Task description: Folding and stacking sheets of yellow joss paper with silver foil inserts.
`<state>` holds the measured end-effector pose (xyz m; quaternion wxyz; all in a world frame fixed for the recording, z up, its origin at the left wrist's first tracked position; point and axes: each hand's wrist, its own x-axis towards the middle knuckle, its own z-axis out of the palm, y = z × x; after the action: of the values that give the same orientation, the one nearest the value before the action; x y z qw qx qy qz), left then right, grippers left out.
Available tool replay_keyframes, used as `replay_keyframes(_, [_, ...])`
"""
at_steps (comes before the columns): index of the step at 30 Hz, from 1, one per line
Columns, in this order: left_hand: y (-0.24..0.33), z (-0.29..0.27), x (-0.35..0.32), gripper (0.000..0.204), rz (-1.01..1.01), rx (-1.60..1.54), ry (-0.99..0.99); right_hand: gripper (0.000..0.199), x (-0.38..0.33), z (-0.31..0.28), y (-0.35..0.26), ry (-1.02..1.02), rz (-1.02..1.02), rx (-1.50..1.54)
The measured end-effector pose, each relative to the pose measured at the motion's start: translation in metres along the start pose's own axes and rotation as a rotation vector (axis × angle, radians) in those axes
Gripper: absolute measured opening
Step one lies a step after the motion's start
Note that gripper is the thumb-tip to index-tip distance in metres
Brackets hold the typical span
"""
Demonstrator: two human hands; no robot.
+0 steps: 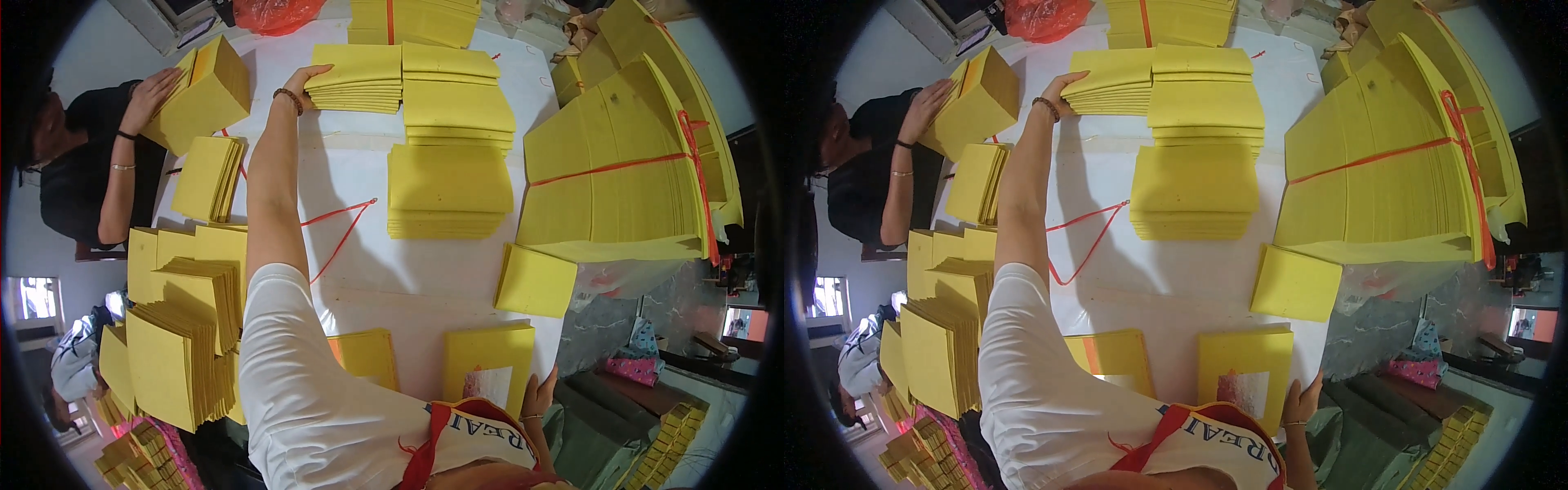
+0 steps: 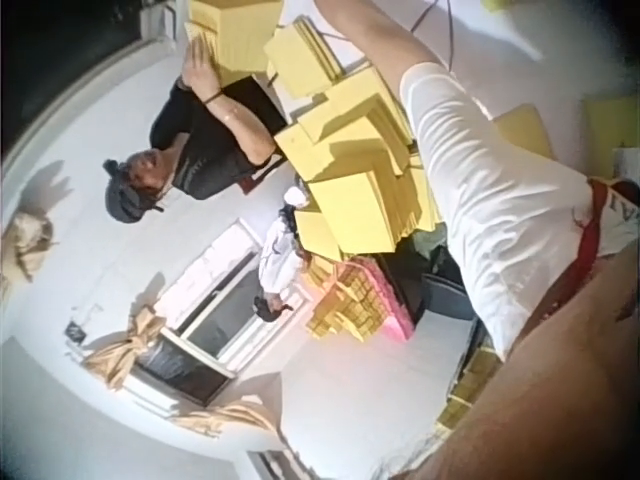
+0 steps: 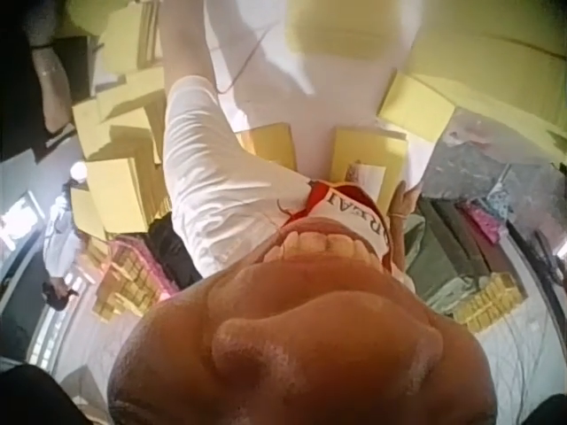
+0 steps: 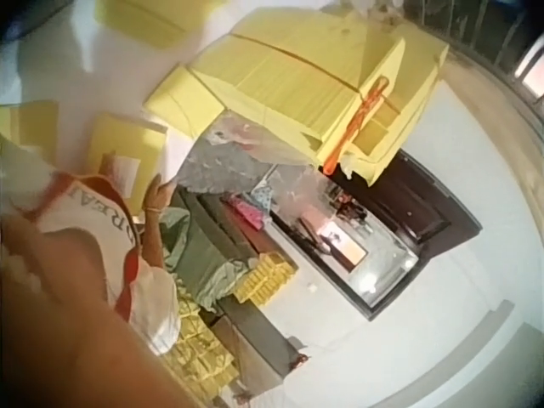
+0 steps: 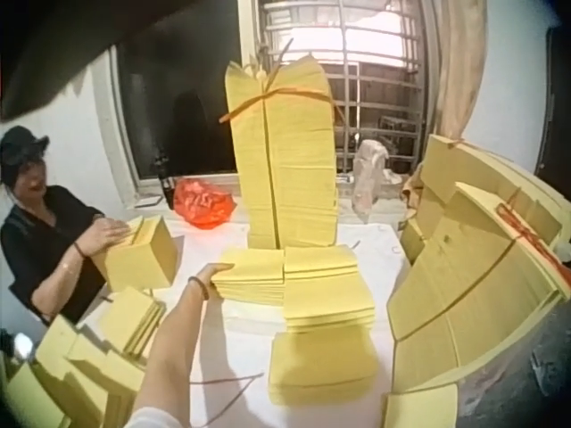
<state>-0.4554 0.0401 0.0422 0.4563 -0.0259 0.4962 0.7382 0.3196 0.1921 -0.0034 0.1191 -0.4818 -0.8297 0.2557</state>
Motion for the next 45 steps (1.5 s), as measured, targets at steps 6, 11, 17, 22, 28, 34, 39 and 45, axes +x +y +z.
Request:
replay_keyframes(6, [-0.001,-0.003,-0.004,0.046,0.151,0.036,-0.024,0.061,0.000,-0.003,-0.007,-0.041,0.020,0.095])
replay_keyframes(11, [0.007,0.002,-0.014,0.055,0.253,0.053,-0.012,0.060,0.001,-0.001,-0.005,-0.044,0.049,0.071])
replay_keyframes(17, [0.005,0.016,-0.023,0.079,0.247,-0.078,0.082,0.062,0.002,-0.002,-0.008,-0.039,0.049,0.157])
replay_keyframes(22, [0.002,-0.001,-0.008,0.082,0.431,-0.126,0.220,0.061,0.001,0.000,-0.004,-0.023,0.056,0.119])
replay_keyframes(28, [-0.006,0.024,-0.010,0.084,0.516,0.040,0.304,0.062,-0.004,-0.001,-0.008,-0.017,0.142,0.104])
replay_keyframes(34, [-0.010,0.007,-0.016,0.080,0.621,0.038,0.624,0.065,-0.002,-0.003,-0.015,-0.032,0.122,0.241])
replay_keyframes(39, [-0.029,0.016,-0.050,0.069,0.584,0.119,0.644,0.060,-0.003,-0.003,-0.009,-0.047,0.162,0.196])
replay_keyframes(45, [-0.072,0.069,-0.133,0.048,0.696,0.020,0.645,0.051,0.000,-0.004,-0.008,-0.005,0.047,0.162])
